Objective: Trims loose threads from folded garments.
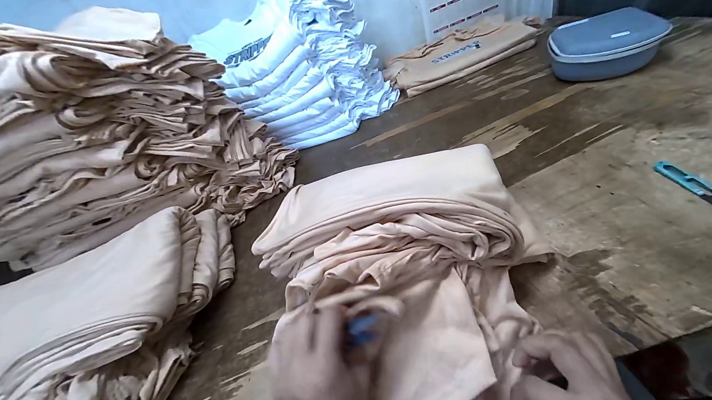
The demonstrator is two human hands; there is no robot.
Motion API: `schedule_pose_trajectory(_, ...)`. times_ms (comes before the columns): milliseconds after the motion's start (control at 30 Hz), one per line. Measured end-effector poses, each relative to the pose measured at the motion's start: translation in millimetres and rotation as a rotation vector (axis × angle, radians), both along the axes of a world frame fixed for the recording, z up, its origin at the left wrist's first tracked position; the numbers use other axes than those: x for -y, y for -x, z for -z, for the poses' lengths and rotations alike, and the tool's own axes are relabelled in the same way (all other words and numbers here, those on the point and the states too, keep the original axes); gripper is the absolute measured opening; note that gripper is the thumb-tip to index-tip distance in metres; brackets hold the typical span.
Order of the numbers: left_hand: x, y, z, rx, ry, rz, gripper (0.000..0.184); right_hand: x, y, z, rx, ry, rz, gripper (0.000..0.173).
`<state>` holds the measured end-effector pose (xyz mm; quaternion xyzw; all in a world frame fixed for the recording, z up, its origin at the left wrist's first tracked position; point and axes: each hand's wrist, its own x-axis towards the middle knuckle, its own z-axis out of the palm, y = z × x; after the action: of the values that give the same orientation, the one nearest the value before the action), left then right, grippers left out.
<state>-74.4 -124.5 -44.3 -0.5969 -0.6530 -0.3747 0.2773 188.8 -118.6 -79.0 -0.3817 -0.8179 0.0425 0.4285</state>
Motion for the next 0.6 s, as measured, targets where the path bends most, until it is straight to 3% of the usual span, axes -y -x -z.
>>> schedule_pose_trajectory(67,-17,25,1,-0.057,-0.128,-0.065,0.019,-2,1,1,0.046,-0.033,-0.004,0.037)
schedule_pose_trajectory(167,-11,41,18,-0.012,-0.245,0.144,0.022,-1,-5,2,0.011,-0.047,-0.059,0.037)
schedule_pose_trajectory(267,32,32,39,-0.040,-0.144,0.359,0.031,1,-10,11,-0.089,-0.051,-0.009,0.018)
schedule_pose_trajectory(367,52,7,53,-0.110,-0.018,0.527,0.033,0,-2,12,-0.141,-0.060,-0.052,0.022)
schedule_pose_trajectory(433,51,-2,60,-0.064,0.000,0.581,0.021,1,14,5,-0.068,-0.101,-0.104,0.028)
schedule_pose_trajectory(533,51,-3,49,0.093,-0.006,0.635,0.013,-1,42,-8,0.024,-0.143,-0.052,0.025)
schedule_pose_trajectory(600,54,-2,36,0.172,0.003,0.686,0.016,-13,50,-11,-0.068,-0.176,0.055,0.016)
